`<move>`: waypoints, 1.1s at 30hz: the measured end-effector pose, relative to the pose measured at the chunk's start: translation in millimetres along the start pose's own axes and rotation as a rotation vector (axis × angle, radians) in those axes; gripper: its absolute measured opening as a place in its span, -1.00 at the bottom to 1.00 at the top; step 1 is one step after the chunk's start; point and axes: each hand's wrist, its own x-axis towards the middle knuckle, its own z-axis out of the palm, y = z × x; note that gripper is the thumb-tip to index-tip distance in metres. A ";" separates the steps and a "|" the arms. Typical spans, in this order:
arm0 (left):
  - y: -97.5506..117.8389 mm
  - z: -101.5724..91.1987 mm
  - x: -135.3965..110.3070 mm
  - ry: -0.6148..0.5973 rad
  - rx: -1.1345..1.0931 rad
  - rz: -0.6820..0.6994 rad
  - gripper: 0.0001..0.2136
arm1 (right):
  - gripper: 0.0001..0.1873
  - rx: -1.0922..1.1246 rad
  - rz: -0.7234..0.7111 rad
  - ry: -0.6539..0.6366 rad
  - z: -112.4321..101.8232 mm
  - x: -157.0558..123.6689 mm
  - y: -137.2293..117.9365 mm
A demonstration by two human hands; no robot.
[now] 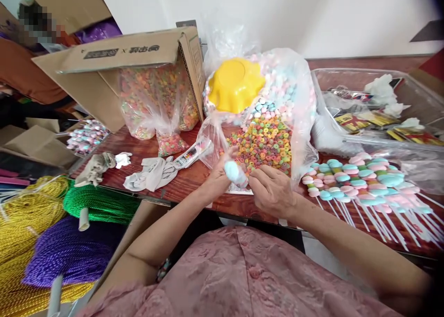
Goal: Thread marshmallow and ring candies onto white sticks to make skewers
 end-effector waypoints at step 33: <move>-19.1 -7.1 -32.7 -0.254 0.135 0.085 -0.70 | -0.84 0.110 -0.018 -0.116 2.3 -10.9 30.1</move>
